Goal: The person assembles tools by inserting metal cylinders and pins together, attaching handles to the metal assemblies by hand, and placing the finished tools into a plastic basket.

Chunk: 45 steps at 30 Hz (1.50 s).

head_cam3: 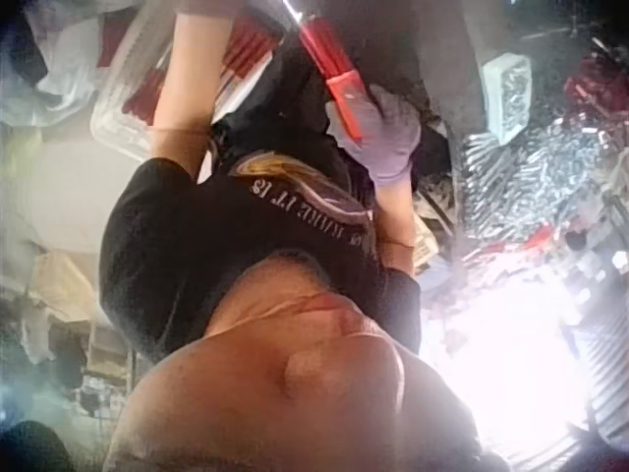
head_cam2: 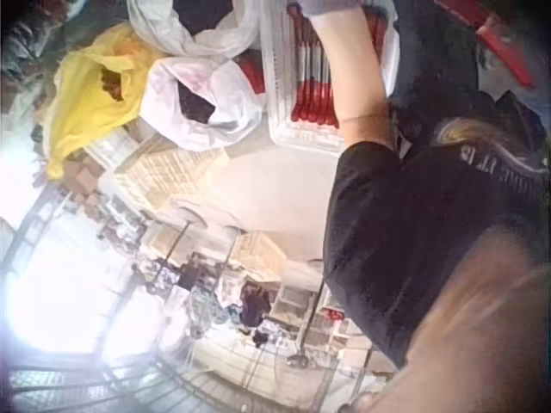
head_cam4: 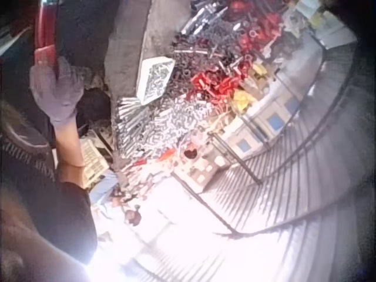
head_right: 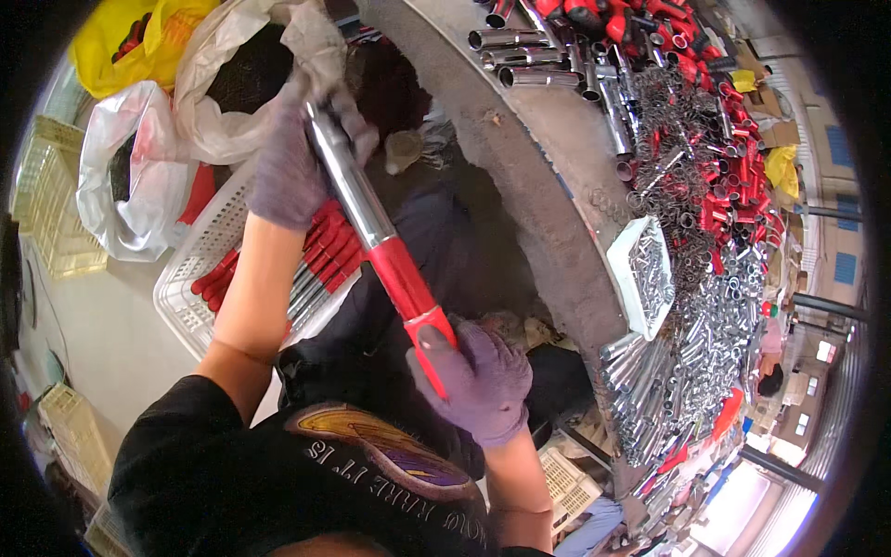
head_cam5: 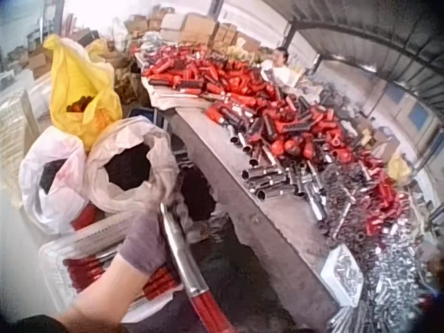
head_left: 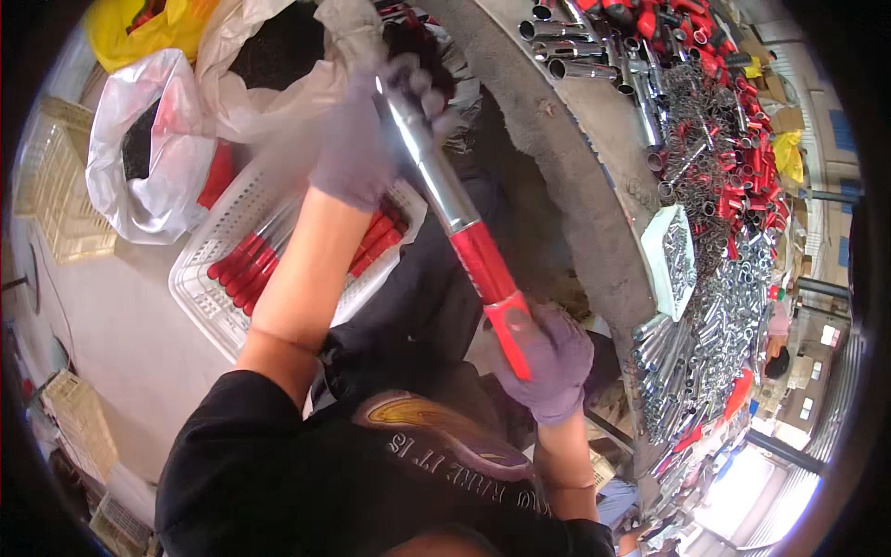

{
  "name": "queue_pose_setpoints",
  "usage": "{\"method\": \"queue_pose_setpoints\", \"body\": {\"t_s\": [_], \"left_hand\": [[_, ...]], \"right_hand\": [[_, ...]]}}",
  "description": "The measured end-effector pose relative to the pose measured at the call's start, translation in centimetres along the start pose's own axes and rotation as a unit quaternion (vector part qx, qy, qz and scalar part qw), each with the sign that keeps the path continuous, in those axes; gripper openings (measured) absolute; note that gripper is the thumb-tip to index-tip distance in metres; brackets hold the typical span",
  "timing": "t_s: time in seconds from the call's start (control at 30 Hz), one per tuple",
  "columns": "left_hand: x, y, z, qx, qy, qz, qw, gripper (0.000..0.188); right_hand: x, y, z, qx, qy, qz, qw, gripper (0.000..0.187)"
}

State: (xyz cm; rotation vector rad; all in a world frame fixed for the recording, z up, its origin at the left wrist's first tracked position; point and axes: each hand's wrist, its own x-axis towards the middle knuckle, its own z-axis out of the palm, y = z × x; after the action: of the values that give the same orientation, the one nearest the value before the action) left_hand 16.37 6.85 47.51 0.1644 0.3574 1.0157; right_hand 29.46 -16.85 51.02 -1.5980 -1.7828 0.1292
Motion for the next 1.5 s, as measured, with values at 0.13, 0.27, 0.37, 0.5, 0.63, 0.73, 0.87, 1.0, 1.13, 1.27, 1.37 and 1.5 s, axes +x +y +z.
{"method": "queue_pose_setpoints", "body": {"t_s": [0.13,0.27,0.37,0.5,0.63,0.73,0.87,1.0,1.13,1.27,1.37,1.5], "left_hand": [[-0.7,-1.0,-4.5,0.019,0.069,-0.068,0.995,0.019],[1.0,-0.9,-4.6,-0.063,-0.004,-0.093,0.994,0.012],[1.2,-1.1,-3.3,-0.067,-0.009,-0.098,0.993,0.011],[0.7,-1.0,-1.2,-0.018,0.020,-0.097,0.995,0.010],[1.5,-0.1,-1.9,-0.110,-0.033,-0.135,0.984,0.023],[0.4,-0.9,-0.5,-0.150,-0.192,-0.115,0.963,0.028],[-1.5,-2.9,2.1,-0.076,-0.241,-0.026,0.967,0.021],[-4.2,-2.9,4.5,-0.034,-0.208,0.026,0.977,0.018],[-0.8,-0.5,3.7,-0.114,-0.447,-0.097,0.882,0.015],[-2.0,-1.0,6.3,-0.150,-0.533,-0.083,0.828,0.021],[-2.4,-1.9,7.2,-0.059,-0.138,0.040,0.988,0.025],[-2.7,-3.3,6.6,-0.072,-0.240,-0.044,0.967,0.031]], "right_hand": [[-2.1,1.1,0.6,-0.215,-0.108,-0.072,0.968,0.042],[-2.9,0.1,2.1,-0.217,-0.089,-0.051,0.971,0.043],[-3.0,-0.4,1.5,-0.221,-0.108,-0.039,0.969,0.044],[-2.8,-1.3,1.2,-0.224,-0.084,-0.035,0.970,0.045],[-4.0,-2.6,1.7,-0.077,-0.029,0.108,0.991,0.039],[-4.6,-2.6,1.1,0.380,0.068,0.361,0.849,0.046],[-4.1,-1.9,0.4,0.647,0.080,0.460,0.603,0.058],[-3.1,-2.1,-0.4,0.634,0.081,0.455,0.620,0.054],[-6.3,-2.2,-0.8,0.769,0.059,0.483,0.413,0.051],[-6.9,-2.2,-0.2,0.806,0.031,0.450,0.383,0.057],[-5.1,-2.3,-2.2,0.623,0.086,0.363,0.688,0.063],[-2.0,-3.7,-3.5,0.542,0.154,0.357,0.745,0.058]]}}
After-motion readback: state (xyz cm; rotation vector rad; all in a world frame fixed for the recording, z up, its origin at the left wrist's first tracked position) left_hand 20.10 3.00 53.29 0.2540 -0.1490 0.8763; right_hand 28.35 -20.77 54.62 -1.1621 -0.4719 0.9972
